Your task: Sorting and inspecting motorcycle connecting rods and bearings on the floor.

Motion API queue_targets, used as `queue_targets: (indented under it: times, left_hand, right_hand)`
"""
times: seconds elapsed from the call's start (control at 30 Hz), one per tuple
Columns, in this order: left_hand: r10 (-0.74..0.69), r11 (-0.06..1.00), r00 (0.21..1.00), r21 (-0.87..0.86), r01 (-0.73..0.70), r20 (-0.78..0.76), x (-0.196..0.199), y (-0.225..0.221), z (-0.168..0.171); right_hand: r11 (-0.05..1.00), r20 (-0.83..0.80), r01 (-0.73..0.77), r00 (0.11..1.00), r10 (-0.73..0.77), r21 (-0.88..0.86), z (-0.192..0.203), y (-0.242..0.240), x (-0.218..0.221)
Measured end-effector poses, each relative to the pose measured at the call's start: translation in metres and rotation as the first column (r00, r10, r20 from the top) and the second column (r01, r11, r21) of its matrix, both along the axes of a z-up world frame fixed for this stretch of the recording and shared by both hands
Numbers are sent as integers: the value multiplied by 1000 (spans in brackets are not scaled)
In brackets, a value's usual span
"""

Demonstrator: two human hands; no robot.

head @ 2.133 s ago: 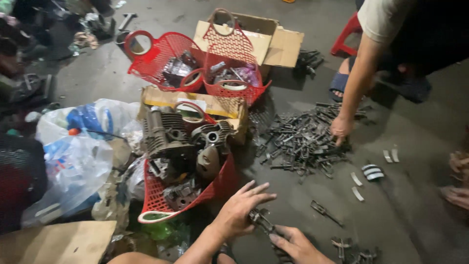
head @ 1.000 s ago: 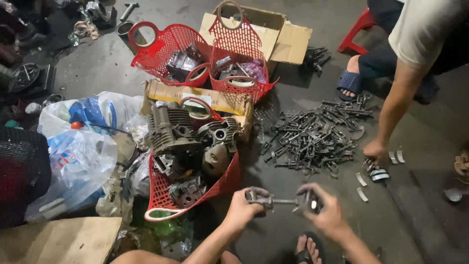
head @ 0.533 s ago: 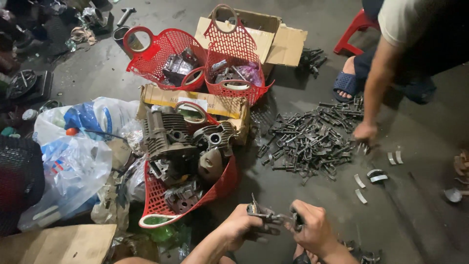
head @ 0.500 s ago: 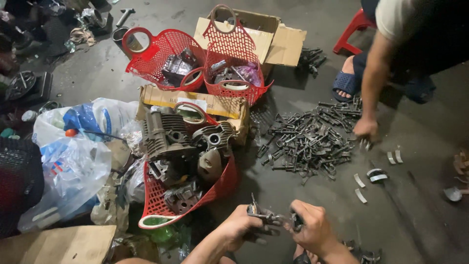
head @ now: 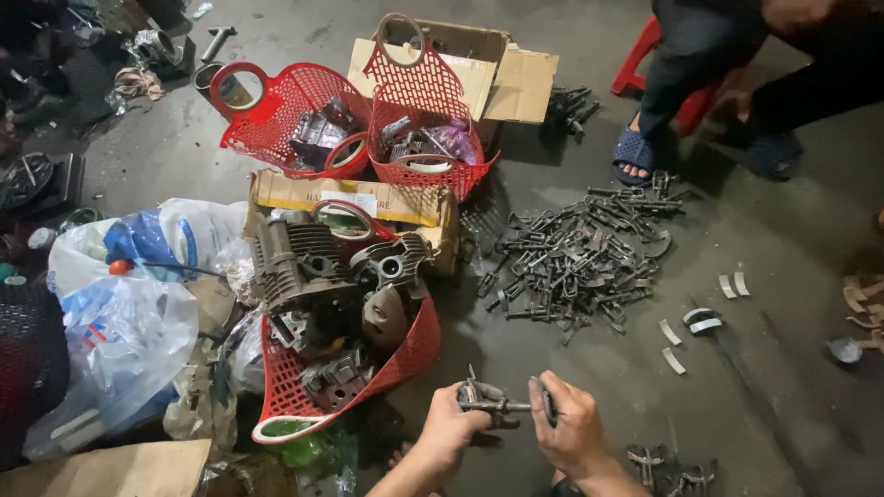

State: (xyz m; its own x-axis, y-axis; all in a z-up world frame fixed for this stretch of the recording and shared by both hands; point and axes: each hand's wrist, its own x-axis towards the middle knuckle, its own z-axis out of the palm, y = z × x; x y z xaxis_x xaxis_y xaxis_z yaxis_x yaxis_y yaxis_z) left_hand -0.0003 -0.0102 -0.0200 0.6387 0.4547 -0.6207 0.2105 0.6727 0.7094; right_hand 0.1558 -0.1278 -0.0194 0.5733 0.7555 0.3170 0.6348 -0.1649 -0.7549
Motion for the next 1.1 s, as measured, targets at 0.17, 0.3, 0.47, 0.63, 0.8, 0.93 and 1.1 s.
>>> queue_targets:
  times: [0.17,0.3,0.47,0.63,0.8,0.93,1.1]
  left_hand:
    - [64,979,998,191,-68,27,4,-3,12]
    - [67,884,996,459,-90,65,3,-5,6]
    - [-21,637,995,769,-59,94,-1,7,25]
    - [-195,277,981,958,71,-16,-5,4,33]
    - [-76,488,992,864,122,-97,2,6,20]
    - [-43,611,995,785,98,-90,1,6,17]
    - [-74,414,986,895,164,-146,-4,0,15]
  right_hand:
    - [995,-171,92,981,-87,24,-7,1,-7]
    - [977,-347,200,914,-212,-69,-39,-3,-16]
    - [960,-413,270,868,-277,-76,-115,-18,-25]
    - [923,-566,362,738,-367,-128,-158,-31,-26]
    - [884,-829,449,441,-344,-128,-133,-15,-24]
    - [874,-820,476,459,-341,-97,-137,-17,-28]
    - [853,-884,431,216,-414,-294,-116,-13,-34]
